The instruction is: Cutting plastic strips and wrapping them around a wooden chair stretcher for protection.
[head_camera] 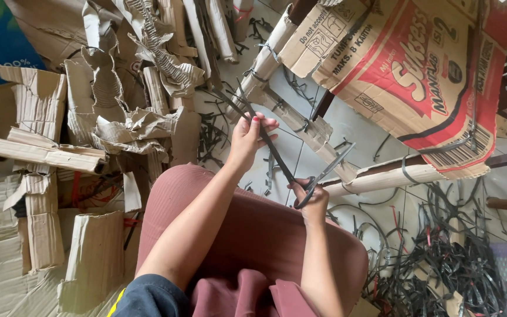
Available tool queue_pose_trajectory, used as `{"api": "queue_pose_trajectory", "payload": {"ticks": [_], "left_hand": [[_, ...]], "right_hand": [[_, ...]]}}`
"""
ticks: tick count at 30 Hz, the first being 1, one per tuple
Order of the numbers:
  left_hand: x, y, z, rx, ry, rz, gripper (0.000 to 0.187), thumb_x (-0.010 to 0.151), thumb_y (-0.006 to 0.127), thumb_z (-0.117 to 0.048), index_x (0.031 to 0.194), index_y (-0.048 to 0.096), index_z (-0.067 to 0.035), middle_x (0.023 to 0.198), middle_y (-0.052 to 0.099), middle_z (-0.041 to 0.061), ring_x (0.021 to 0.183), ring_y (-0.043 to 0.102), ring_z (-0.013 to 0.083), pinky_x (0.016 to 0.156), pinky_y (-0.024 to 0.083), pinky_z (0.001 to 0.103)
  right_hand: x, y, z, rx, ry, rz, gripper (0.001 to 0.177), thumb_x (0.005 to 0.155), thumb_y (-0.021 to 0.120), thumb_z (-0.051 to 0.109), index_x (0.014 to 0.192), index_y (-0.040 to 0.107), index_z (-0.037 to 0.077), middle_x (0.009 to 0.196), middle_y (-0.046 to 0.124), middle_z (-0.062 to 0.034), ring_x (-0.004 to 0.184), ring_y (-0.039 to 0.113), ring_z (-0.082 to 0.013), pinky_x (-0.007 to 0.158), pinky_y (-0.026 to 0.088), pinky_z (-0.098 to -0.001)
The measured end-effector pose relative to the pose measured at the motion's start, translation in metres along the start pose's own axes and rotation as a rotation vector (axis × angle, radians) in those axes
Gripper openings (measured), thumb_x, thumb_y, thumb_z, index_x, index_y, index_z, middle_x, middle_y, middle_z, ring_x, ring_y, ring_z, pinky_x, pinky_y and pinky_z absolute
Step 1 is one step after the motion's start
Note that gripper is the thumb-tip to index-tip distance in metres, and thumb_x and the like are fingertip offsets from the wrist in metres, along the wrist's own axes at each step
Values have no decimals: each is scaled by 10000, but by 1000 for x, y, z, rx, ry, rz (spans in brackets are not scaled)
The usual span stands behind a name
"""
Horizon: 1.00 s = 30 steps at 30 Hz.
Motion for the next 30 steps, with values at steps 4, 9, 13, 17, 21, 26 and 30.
{"api": "queue_pose_trajectory", "payload": {"ticks": [4, 9, 13, 17, 21, 26, 30], "left_hand": [[-2, 3, -4, 10, -8, 12, 209, 1111, 420, -287, 1173, 524, -117, 1112, 752, 169, 1098, 729, 298, 920, 603, 549], [-2, 3, -9, 53, 19, 19, 224, 1117, 393, -278, 1212, 521, -121, 1122, 749, 161, 1107, 728, 288, 921, 602, 539], [-1, 5, -3, 76, 11, 33, 231, 1120, 380, -270, 1221, 522, -118, 1110, 749, 162, 1098, 731, 285, 918, 604, 536], [-2, 7, 1, 70, -5, 57, 235, 1122, 374, -273, 1228, 517, -119, 1111, 750, 162, 1102, 729, 287, 917, 608, 528], [-6, 12, -3, 67, -21, 73, 241, 1123, 377, -269, 1232, 531, -118, 1106, 750, 151, 1106, 725, 282, 922, 605, 521], [-6, 15, 0, 93, -37, 80, 245, 1121, 386, -254, 1226, 558, -114, 1098, 755, 155, 1098, 731, 289, 918, 604, 536], [-7, 14, 3, 108, -54, 78, 250, 1120, 392, -237, 1231, 575, -107, 1100, 755, 168, 1097, 732, 305, 920, 597, 559]], "right_hand": [[-4, 1, 10, 15, -9, -12, 125, 773, 818, 10, 890, 780, -5, 618, 728, -110, 346, 513, -68, 369, 387, -200], [-8, 2, 26, 28, -6, -22, 137, 770, 809, -5, 903, 780, -14, 619, 720, -120, 344, 518, -86, 365, 385, -204], [-8, 1, 29, 20, 8, -17, 119, 780, 807, 8, 897, 786, 5, 639, 733, -102, 349, 530, -76, 370, 399, -193], [-9, 0, 42, 5, 12, -19, 131, 771, 824, 18, 899, 794, 23, 648, 739, -99, 357, 527, -68, 372, 400, -199], [-8, -1, 45, 7, 11, -17, 169, 767, 848, 30, 925, 790, 14, 615, 714, -99, 371, 522, -65, 381, 413, -201], [1, -5, 26, -15, -2, -14, 155, 764, 854, 24, 910, 804, 29, 574, 688, -92, 374, 540, -71, 381, 418, -201], [3, -9, 15, -4, -8, -16, 151, 770, 853, 31, 911, 801, 30, 566, 675, -88, 377, 538, -69, 388, 433, -197]]}}
Point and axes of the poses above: each hand's wrist, its own x-axis towards the middle knuckle, its own y-axis out of the palm, z = x × y, the point moved 7 cm from there along x, towards the middle knuckle
